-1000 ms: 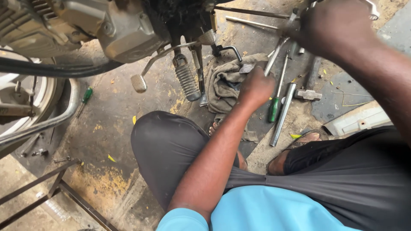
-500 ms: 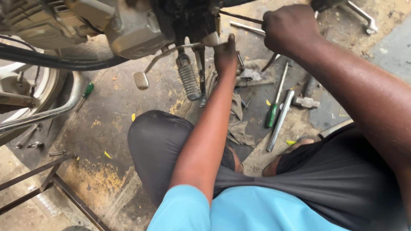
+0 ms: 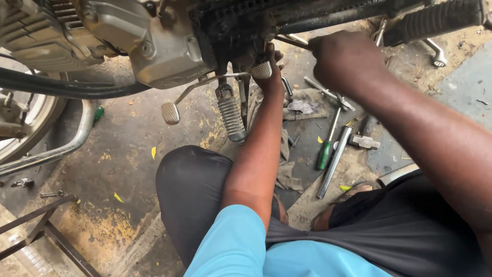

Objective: Repairing and adjusting motorcycle engine and chassis components using hand tools.

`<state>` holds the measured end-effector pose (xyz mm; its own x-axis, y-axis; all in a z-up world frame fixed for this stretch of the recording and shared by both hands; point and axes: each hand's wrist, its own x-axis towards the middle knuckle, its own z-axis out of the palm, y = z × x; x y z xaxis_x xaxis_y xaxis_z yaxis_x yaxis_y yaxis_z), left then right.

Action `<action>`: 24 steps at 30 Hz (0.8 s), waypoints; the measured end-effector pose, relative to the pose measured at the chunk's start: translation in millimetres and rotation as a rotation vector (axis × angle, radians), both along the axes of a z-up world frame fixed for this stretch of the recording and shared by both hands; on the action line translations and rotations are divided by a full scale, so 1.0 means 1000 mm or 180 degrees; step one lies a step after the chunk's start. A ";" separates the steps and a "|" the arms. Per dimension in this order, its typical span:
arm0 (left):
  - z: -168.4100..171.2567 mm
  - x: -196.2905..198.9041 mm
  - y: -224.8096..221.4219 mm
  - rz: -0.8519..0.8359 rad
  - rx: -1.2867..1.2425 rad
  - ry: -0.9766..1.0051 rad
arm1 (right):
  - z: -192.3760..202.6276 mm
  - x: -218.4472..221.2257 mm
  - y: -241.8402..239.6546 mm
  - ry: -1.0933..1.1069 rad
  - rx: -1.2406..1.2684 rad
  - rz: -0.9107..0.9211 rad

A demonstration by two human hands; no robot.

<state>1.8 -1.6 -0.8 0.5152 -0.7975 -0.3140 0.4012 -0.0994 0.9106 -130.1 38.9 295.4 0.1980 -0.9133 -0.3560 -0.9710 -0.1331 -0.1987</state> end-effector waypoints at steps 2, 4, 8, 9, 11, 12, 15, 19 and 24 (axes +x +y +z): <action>-0.003 0.004 -0.001 0.0031 0.0082 0.0251 | 0.014 0.018 0.010 0.0075 0.0307 0.0030; -0.010 0.004 -0.003 0.0106 0.0130 0.0562 | 0.014 0.025 0.017 -0.0293 0.0308 -0.0002; -0.035 0.006 -0.005 0.0003 -0.0146 0.0878 | -0.027 0.035 0.031 -0.1499 -0.0115 -0.0398; -0.042 0.004 -0.005 -0.0021 -0.0203 0.0932 | -0.035 0.035 0.033 -0.1701 -0.0172 -0.0542; -0.053 0.004 -0.008 -0.0122 -0.0334 0.1034 | -0.046 0.036 0.041 -0.1702 -0.0340 -0.0344; -0.059 0.004 -0.007 -0.0164 -0.0381 0.1097 | -0.049 0.036 0.047 -0.1695 -0.0393 -0.0271; -0.073 0.006 -0.010 -0.0298 -0.0516 0.1203 | -0.051 0.039 0.044 -0.2532 0.1264 -0.2148; -0.083 0.007 -0.012 -0.0440 -0.0632 0.1258 | -0.057 0.044 0.045 -0.3548 0.1740 -0.2563; -0.093 0.013 -0.018 -0.0599 -0.0775 0.1295 | -0.076 0.068 0.061 -0.2257 0.0698 -0.2053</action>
<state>14.3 -20.0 -93.7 0.2301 -0.9397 -0.2529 0.7236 -0.0085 0.6901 -62.5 99.4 218.9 -0.0821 -0.8491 -0.5218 -0.4907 0.4902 -0.7204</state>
